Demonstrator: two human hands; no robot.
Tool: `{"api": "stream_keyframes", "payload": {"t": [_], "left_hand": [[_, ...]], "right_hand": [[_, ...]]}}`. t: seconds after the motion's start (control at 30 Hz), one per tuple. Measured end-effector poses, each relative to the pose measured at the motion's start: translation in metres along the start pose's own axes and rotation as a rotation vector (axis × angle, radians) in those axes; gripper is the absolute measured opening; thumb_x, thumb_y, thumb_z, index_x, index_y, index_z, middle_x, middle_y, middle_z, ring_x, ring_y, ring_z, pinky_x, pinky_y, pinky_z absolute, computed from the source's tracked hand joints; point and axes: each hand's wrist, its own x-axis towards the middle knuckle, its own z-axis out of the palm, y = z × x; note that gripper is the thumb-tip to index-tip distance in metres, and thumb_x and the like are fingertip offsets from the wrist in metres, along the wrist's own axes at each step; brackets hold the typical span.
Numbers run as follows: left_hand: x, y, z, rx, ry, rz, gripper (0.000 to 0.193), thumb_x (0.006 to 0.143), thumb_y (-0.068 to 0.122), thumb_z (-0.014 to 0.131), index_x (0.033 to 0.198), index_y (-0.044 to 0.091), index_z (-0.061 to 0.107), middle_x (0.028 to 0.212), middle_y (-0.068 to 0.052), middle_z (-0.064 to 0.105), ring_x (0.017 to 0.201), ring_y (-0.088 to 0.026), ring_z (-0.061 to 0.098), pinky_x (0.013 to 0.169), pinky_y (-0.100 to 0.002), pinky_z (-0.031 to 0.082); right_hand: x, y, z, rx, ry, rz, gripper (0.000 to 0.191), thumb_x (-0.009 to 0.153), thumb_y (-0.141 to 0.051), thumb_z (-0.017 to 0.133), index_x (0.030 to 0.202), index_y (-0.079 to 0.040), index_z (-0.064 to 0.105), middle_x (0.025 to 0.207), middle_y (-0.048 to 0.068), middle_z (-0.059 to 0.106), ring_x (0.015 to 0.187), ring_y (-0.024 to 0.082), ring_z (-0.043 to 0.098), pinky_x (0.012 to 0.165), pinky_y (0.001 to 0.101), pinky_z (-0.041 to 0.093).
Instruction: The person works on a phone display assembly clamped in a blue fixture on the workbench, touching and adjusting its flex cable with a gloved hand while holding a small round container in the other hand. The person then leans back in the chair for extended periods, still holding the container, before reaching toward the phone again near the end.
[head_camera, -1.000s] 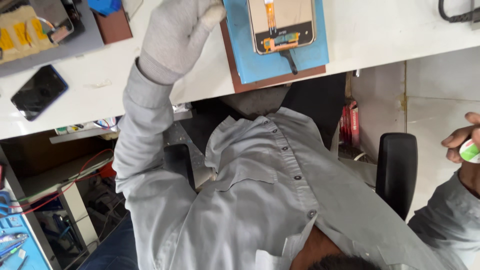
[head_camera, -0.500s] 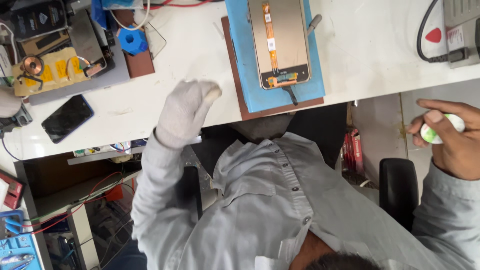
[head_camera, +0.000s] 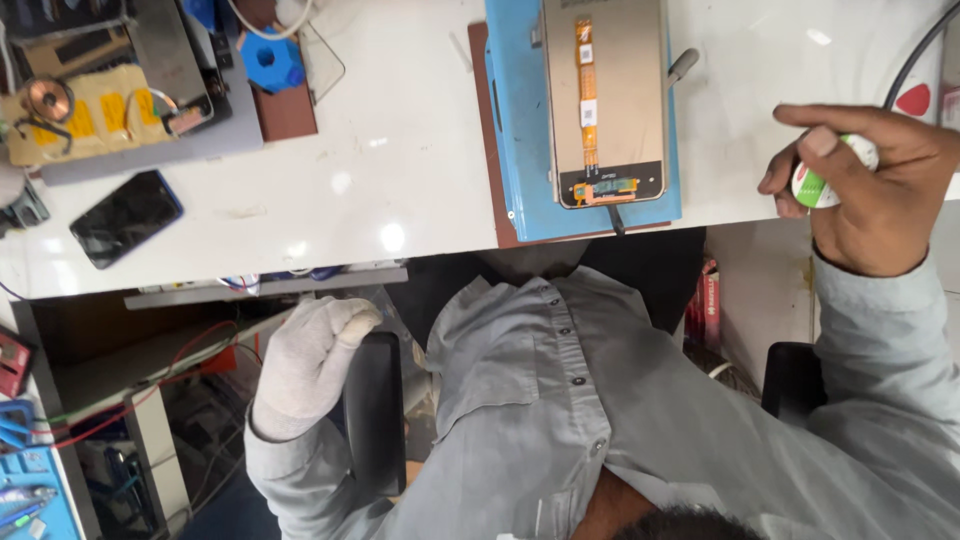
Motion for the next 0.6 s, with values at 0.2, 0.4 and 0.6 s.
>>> {"api": "stream_keyframes", "payload": {"t": [0.2, 0.4, 0.6], "left_hand": [[0.001, -0.016, 0.005, 0.083, 0.037, -0.153, 0.021, 0.101, 0.022, 0.065, 0.100, 0.004, 0.074, 0.085, -0.011, 0.072, 0.076, -0.025, 0.066, 0.070, -0.034, 0.054], [0.015, -0.017, 0.003, 0.073, 0.100, -0.025, 0.023, 0.108, 0.023, 0.061, 0.103, 0.003, 0.071, 0.100, -0.010, 0.075, 0.086, -0.023, 0.070, 0.076, -0.032, 0.056], [0.049, -0.003, 0.010, 0.160, 0.039, 0.173, 0.018, 0.109, 0.016, 0.061, 0.106, 0.003, 0.073, 0.099, -0.013, 0.074, 0.088, -0.030, 0.066, 0.082, -0.038, 0.053]], "right_hand": [[-0.009, -0.001, 0.003, -0.005, 0.018, -0.021, 0.020, 0.117, -0.007, 0.064, 0.118, 0.012, 0.068, 0.090, 0.018, 0.069, 0.072, 0.023, 0.070, 0.057, 0.0262, 0.052], [-0.037, 0.001, -0.013, -0.062, -0.005, -0.002, 0.019, 0.118, -0.008, 0.064, 0.121, 0.010, 0.069, 0.083, 0.019, 0.067, 0.072, 0.023, 0.070, 0.060, 0.0261, 0.053], [-0.091, 0.024, -0.059, -0.051, 0.092, 0.085, 0.018, 0.122, -0.009, 0.058, 0.126, 0.008, 0.060, 0.090, 0.018, 0.067, 0.078, 0.022, 0.069, 0.066, 0.0277, 0.054]]}}
